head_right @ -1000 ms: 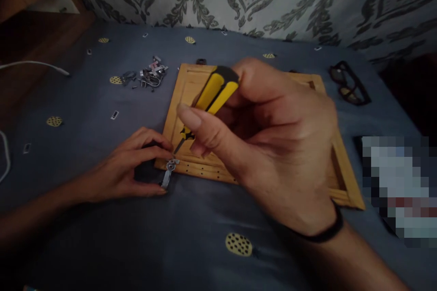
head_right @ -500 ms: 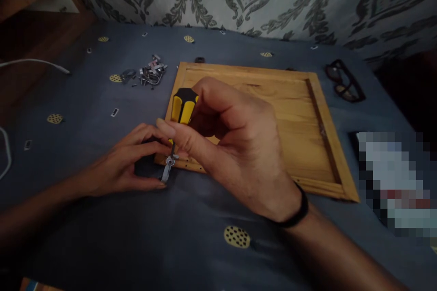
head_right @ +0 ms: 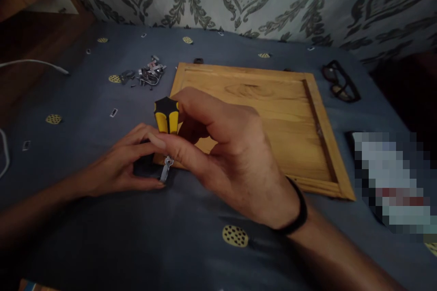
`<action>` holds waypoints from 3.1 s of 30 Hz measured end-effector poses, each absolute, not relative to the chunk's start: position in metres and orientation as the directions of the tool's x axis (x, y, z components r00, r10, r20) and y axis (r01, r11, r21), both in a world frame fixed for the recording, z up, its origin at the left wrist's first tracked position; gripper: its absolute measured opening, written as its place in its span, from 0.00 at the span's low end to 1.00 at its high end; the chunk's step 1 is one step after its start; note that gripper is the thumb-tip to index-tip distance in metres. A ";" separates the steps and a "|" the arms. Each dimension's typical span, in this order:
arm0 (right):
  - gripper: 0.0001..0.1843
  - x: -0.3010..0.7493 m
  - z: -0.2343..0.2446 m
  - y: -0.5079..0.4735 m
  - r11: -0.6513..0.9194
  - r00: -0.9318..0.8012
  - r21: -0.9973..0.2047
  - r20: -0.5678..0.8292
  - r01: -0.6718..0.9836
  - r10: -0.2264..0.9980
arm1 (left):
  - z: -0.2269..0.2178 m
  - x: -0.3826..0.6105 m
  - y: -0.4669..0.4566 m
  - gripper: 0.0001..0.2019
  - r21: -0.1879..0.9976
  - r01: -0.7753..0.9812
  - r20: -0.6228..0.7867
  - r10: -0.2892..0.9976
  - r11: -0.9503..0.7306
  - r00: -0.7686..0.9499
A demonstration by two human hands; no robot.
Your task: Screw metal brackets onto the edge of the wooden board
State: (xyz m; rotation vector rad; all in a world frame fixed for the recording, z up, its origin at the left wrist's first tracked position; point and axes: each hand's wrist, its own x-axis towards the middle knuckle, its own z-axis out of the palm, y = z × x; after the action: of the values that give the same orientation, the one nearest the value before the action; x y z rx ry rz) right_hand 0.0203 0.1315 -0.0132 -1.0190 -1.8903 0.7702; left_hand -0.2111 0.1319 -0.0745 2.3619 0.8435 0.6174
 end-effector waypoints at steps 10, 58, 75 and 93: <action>0.06 0.025 -0.005 0.137 0.475 -0.454 -0.846 0.333 0.243 0.826 | -0.074 -0.212 0.131 0.19 0.610 0.445 0.221 0.680 -0.656 0.699; 0.14 0.016 -0.013 0.132 0.537 -0.205 -0.762 0.496 0.363 0.843 | -0.076 -0.211 0.131 0.20 0.626 0.458 0.203 0.699 -0.631 0.686; 0.17 0.016 -0.015 0.131 0.451 -0.229 -0.822 0.391 0.349 0.891 | -0.070 -0.211 0.131 0.19 0.622 0.492 0.146 0.708 -0.609 0.691; 0.05 0.024 -0.001 0.136 0.596 -0.469 -0.763 0.443 0.250 0.764 | -0.073 -0.209 0.130 0.17 0.615 0.444 0.243 0.693 -0.651 0.679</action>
State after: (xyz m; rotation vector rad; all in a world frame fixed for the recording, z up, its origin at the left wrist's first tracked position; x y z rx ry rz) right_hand 0.0239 0.1358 -0.0008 -0.8040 -2.0089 0.8009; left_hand -0.2094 0.1300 -0.0732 2.3722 0.8761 0.6376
